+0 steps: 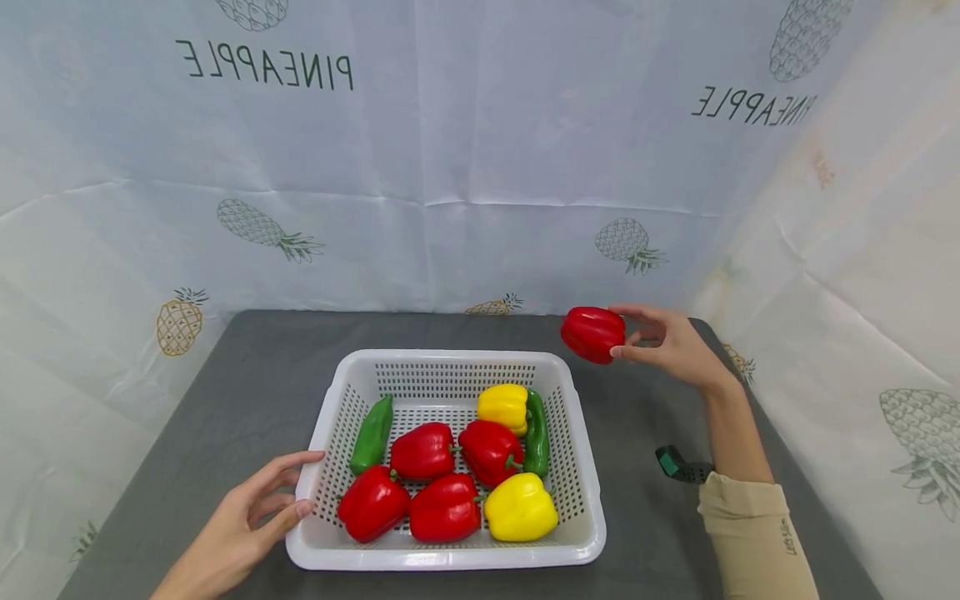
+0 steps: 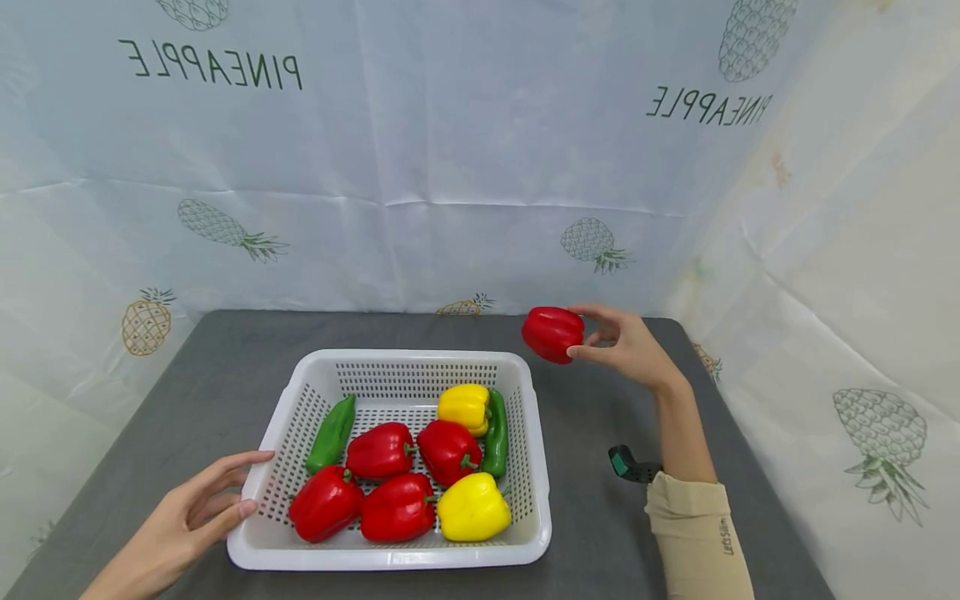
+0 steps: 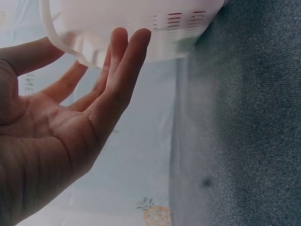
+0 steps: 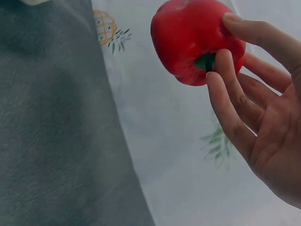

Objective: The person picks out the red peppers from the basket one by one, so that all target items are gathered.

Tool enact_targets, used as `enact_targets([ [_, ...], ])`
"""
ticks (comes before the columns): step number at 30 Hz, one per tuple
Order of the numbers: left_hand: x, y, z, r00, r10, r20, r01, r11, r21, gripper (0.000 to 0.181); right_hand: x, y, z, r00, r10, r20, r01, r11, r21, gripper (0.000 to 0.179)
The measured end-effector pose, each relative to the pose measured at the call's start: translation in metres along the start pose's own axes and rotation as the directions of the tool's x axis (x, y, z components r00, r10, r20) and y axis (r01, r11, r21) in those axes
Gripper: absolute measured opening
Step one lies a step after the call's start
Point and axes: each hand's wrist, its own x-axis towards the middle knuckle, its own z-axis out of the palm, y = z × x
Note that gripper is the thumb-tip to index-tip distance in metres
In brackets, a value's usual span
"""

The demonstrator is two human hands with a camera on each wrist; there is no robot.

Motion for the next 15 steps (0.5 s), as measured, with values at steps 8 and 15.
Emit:
enact_targets([
  [8,-0.001,0.000,0.002,1.000,0.000,-0.011,0.000,1.000,-0.007,0.066,-0.011,0.025,0.004,0.997,0.080,-0.014,-0.081,0.996,-0.038,0.061],
  [15,-0.002,-0.002,0.003,1.000,0.008,-0.021,-0.008,1.000,-0.002,0.065,-0.017,0.044,0.010,0.993,0.117,0.032,-0.117,0.993,-0.014,0.062],
])
